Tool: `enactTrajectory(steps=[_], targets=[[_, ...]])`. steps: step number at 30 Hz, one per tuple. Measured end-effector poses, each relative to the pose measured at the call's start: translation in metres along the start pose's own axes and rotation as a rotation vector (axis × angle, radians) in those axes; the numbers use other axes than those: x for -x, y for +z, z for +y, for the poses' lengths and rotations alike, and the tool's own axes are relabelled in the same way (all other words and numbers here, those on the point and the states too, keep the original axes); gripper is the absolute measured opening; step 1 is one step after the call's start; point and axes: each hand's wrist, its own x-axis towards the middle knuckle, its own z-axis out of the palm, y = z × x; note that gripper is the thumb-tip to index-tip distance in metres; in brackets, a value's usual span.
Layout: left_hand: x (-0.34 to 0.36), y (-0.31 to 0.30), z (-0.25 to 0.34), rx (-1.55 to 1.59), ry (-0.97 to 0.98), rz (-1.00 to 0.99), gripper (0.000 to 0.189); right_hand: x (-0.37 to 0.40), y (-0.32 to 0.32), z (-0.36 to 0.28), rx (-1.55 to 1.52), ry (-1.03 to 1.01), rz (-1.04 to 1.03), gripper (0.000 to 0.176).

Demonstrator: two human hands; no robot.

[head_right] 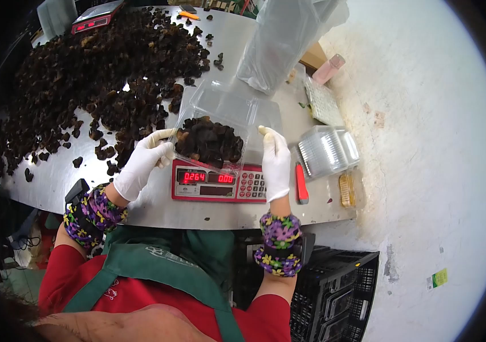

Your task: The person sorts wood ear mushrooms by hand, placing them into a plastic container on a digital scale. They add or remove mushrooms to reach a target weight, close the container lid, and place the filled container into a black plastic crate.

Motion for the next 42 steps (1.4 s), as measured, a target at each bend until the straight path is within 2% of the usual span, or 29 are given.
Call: enactTrajectory(steps=[1, 2, 3, 5, 6, 7, 9, 10, 11, 13, 15, 16, 17, 19, 21, 22, 25, 29, 31, 33, 34, 35, 36, 37, 38, 39, 40, 41, 42], targets=[[0.0, 0.001, 0.001, 0.002, 0.011, 0.001, 0.044, -0.012, 0.002, 0.009, -0.328, 0.244, -0.013, 0.043], [0.001, 0.002, 0.002, -0.001, 0.027, -0.009, 0.044, -0.025, 0.004, 0.022, -0.569, 0.385, -0.097, 0.055], [0.001, 0.001, 0.004, -0.007, 0.045, -0.018, 0.045, -0.039, 0.005, 0.03, -0.572, 0.373, -0.101, 0.055], [-0.002, -0.002, 0.003, -0.062, 0.047, -0.033, 0.044, -0.063, 0.009, 0.04, -1.001, 0.658, -0.182, 0.061], [-0.005, -0.003, 0.001, -0.055, 0.054, -0.037, 0.043, -0.072, 0.005, 0.043, -1.064, 0.664, -0.271, 0.063], [-0.005, -0.003, 0.0, -0.049, 0.058, -0.041, 0.043, -0.075, 0.004, 0.046, -1.069, 0.655, -0.281, 0.063], [-0.002, -0.004, 0.005, -0.064, 0.049, -0.084, 0.043, -0.065, 0.002, 0.026, -0.935, 0.463, -0.189, 0.065], [0.0, -0.006, 0.008, -0.02, -0.002, -0.124, 0.044, -0.051, -0.006, 0.014, -0.818, 0.353, -0.261, 0.051], [0.003, -0.009, 0.012, 0.024, -0.056, -0.167, 0.046, -0.034, -0.009, 0.004, -0.822, 0.351, -0.262, 0.051], [0.006, -0.012, 0.017, 0.078, -0.131, -0.18, 0.045, 0.001, -0.013, -0.011, 0.08, -0.114, -0.263, 0.043], [0.007, -0.011, 0.016, 0.123, -0.213, -0.213, 0.045, 0.044, -0.001, -0.019, 0.193, -0.1, -0.085, 0.053], [0.009, -0.008, 0.012, 0.053, -0.14, -0.197, 0.045, 0.062, 0.0, -0.031, 0.195, 0.178, -0.078, 0.058], [0.01, -0.006, 0.008, -0.014, -0.068, -0.183, 0.044, 0.072, 0.0, 0.003, 0.154, 0.242, -0.119, 0.046], [0.012, -0.001, 0.004, -0.02, -0.073, -0.173, 0.042, 0.083, 0.002, -0.007, -0.155, 0.565, -0.238, 0.033], [0.016, 0.001, 0.007, -0.018, -0.098, -0.156, 0.036, 0.094, 0.013, 0.0, -0.381, 0.58, -0.158, 0.024], [0.014, 0.0, 0.004, 0.014, -0.105, -0.149, 0.028, 0.097, 0.015, 0.0, -0.448, 0.606, -0.147, 0.02], [0.018, -0.005, -0.005, -0.043, -0.01, -0.187, 0.019, 0.102, 0.022, 0.005, -0.444, 0.532, -0.105, 0.016], [0.033, -0.009, -0.013, -0.043, 0.012, -0.235, 0.014, 0.106, 0.023, 0.012, -0.336, 0.474, -0.098, 0.013], [0.039, -0.007, -0.009, -0.05, 0.043, -0.24, 0.015, 0.107, 0.027, 0.018, -0.387, 0.333, -0.044, 0.009], [0.046, -0.001, -0.003, -0.038, 0.105, -0.3, 0.011, 0.111, 0.032, -0.004, -0.366, 0.285, 0.092, 0.021], [0.052, 0.009, -0.001, 0.036, 0.092, -0.264, 0.01, 0.114, 0.042, -0.015, -0.635, 0.294, 0.22, 0.032], [0.052, 0.015, -0.002, 0.046, 0.119, -0.292, 0.009, 0.117, 0.044, -0.023, -0.46, 0.177, 0.249, 0.038], [0.062, 0.025, 0.004, 0.07, 0.122, -0.289, 0.011, 0.129, 0.062, 0.017, -0.592, 0.117, 0.2, 0.057], [0.052, 0.014, -0.021, 0.14, 0.178, -0.422, 0.013, 0.133, 0.054, -0.016, -1.135, 0.271, 0.078, 0.074], [0.069, 0.021, -0.033, 0.075, 0.191, -0.459, 0.015, 0.141, 0.062, -0.062, -1.15, 0.268, 0.34, 0.074], [0.076, 0.029, -0.04, 0.015, 0.208, -0.462, 0.018, 0.147, 0.054, -0.061, -1.163, 0.301, 0.401, 0.074], [0.082, 0.036, -0.039, 0.016, 0.194, -0.506, 0.018, 0.154, 0.036, -0.062, -0.973, 0.259, 0.459, 0.073], [0.09, 0.045, -0.032, -0.092, 0.158, -0.627, 0.021, 0.159, 0.009, -0.066, -0.793, 0.225, 0.501, 0.072], [0.095, 0.05, -0.027, -0.197, 0.125, -0.742, 0.026, 0.17, -0.024, -0.078, -0.756, 0.196, 0.489, 0.066]])
